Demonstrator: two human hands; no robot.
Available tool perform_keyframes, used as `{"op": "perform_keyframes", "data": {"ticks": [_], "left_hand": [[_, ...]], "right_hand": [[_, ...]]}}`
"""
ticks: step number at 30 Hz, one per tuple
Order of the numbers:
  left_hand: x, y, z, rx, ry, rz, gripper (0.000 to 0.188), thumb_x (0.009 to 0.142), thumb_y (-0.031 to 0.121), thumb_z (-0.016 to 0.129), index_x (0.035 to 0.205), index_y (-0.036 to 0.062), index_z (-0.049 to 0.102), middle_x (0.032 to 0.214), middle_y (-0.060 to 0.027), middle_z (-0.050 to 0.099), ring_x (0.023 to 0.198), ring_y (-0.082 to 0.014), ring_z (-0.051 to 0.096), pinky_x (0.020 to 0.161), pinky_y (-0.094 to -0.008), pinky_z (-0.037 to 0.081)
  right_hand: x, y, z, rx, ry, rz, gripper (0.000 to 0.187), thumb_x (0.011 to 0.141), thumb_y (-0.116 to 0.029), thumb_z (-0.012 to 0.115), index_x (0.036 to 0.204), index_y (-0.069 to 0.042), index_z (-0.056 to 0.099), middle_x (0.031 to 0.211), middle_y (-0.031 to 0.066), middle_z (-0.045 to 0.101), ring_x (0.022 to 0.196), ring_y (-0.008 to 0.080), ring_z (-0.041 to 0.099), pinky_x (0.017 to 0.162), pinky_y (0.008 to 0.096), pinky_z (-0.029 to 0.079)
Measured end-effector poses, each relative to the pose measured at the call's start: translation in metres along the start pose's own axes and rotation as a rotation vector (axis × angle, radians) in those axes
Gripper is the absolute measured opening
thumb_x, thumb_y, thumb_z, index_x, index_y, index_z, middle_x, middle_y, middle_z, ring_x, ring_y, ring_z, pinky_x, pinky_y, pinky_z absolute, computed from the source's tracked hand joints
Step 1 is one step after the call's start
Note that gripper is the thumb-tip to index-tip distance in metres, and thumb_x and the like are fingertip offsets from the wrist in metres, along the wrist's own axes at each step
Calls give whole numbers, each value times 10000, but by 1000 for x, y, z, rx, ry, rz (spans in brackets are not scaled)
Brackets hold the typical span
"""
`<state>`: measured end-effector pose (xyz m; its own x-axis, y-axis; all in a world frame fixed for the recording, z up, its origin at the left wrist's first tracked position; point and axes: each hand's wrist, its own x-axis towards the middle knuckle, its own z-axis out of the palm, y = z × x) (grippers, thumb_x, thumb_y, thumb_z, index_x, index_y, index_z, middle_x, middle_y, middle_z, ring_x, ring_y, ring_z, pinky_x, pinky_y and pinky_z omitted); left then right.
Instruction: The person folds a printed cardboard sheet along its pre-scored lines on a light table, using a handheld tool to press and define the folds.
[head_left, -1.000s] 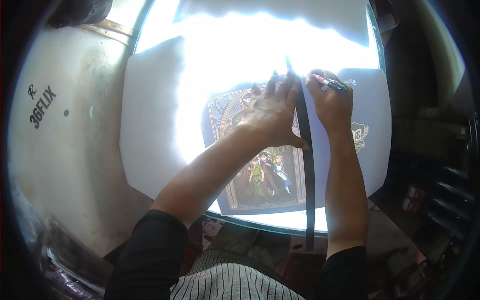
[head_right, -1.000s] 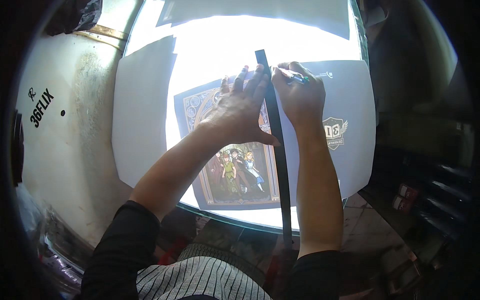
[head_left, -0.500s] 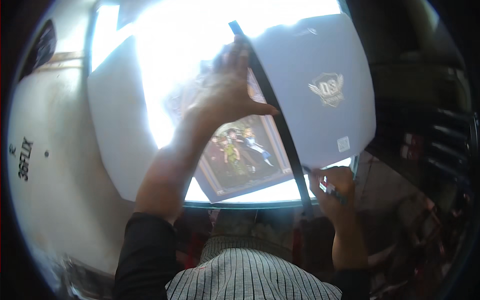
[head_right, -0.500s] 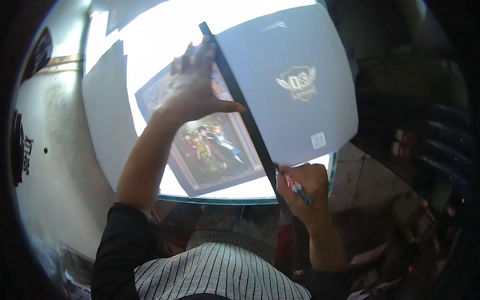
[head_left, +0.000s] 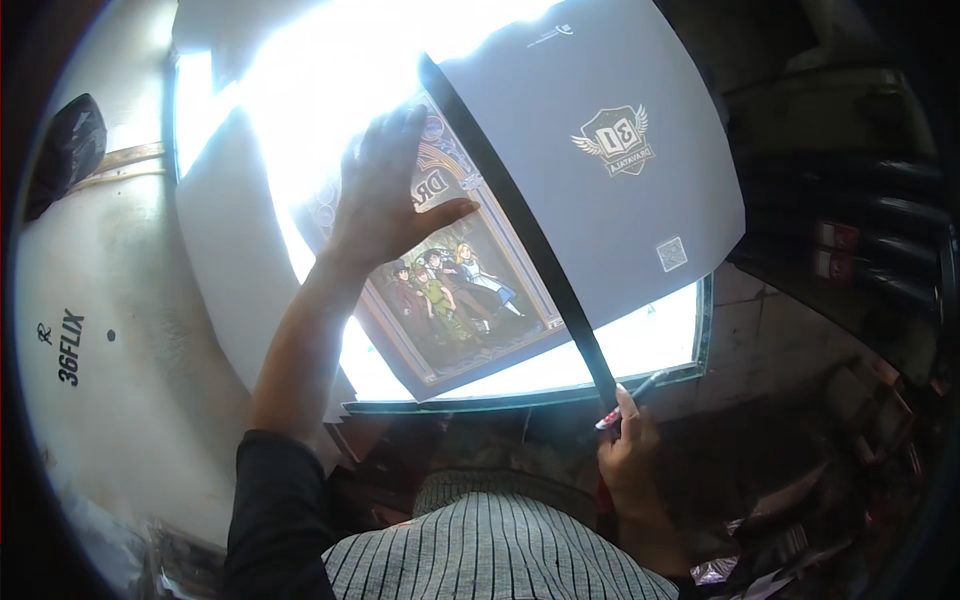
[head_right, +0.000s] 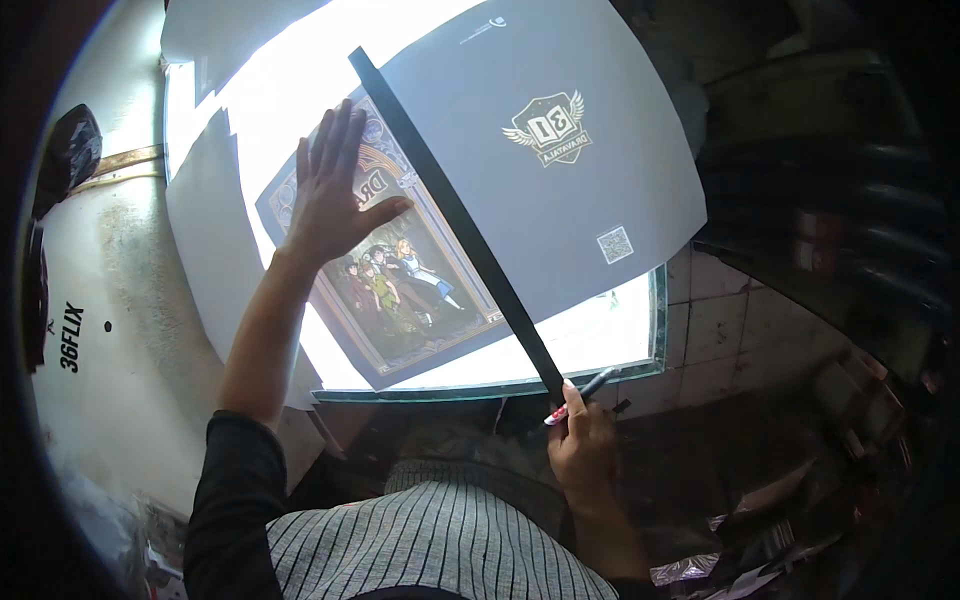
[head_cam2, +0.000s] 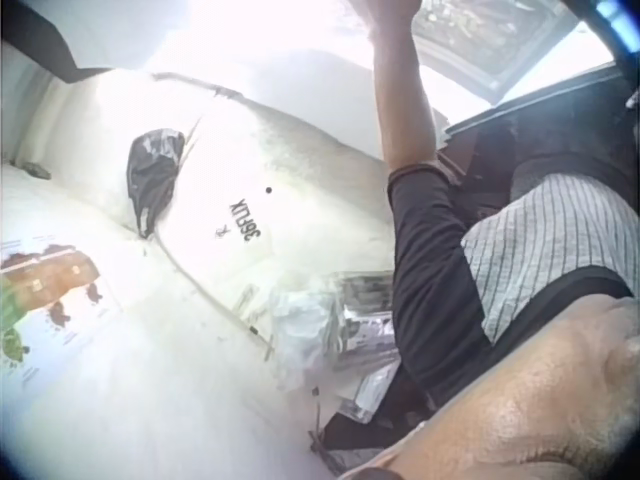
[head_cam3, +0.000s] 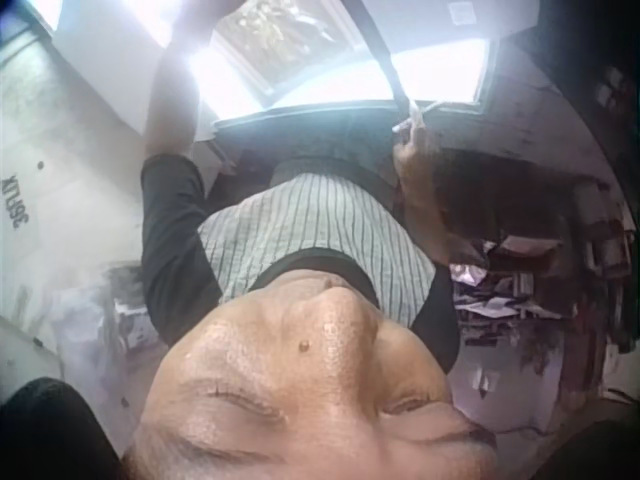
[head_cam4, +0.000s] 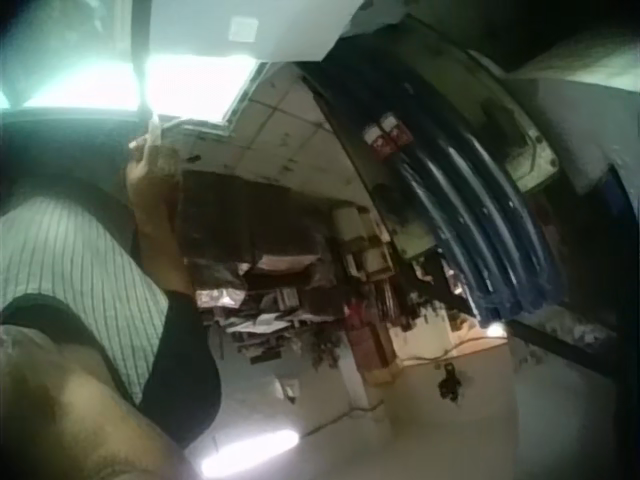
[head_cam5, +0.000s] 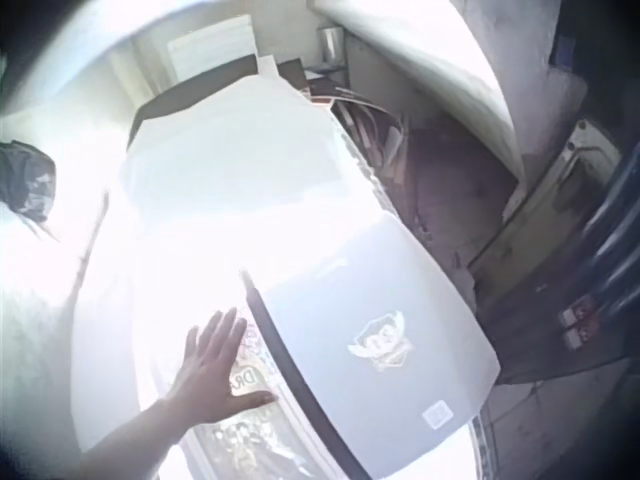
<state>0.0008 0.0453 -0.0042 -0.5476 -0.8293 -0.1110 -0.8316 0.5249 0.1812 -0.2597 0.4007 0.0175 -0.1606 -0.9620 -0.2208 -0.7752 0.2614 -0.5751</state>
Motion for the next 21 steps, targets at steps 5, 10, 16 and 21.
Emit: {"op": "perform_keyframes", "data": {"ticks": [5, 10, 16, 21], "left_hand": [[2, 3, 5, -13, 69, 21, 1144, 810, 807, 571, 1597, 65, 199, 1655, -209, 187, 1542, -385, 138, 1211, -631, 86], [2, 1, -12, -70, 92, 30, 1151, 785, 798, 624, 1567, 47, 240, 1630, -235, 232, 1522, -409, 195, 1201, -638, 117], [2, 8, 7, 36, 77, 14, 1137, 791, 859, 536, 1561, 68, 265, 1633, -233, 208, 1529, -416, 155, 1214, -633, 85], [-3, 0, 1, 180, 35, 7, 1123, 809, 875, 470, 1576, 82, 261, 1636, -230, 200, 1536, -399, 131, 1222, -618, 68]], "right_hand": [[-13, 3, 16, 119, -3, -47, 503, 918, -53, 641, 1389, 20, 480, 1108, 263, 609, 824, 408, 615, 732, 461, 527], [-12, -6, 24, 103, -31, -42, 483, 928, -35, 619, 1385, 36, 480, 1131, 256, 614, 893, 401, 623, 807, 464, 519], [-26, 10, 34, 119, 38, -35, 432, 946, -23, 544, 1368, 54, 494, 1270, 238, 598, 1105, 416, 612, 918, 460, 510], [-15, -5, 25, 4, -18, 19, 478, 918, -36, 603, 1380, 0, 488, 1144, 217, 579, 955, 419, 602, 828, 482, 498]]}}
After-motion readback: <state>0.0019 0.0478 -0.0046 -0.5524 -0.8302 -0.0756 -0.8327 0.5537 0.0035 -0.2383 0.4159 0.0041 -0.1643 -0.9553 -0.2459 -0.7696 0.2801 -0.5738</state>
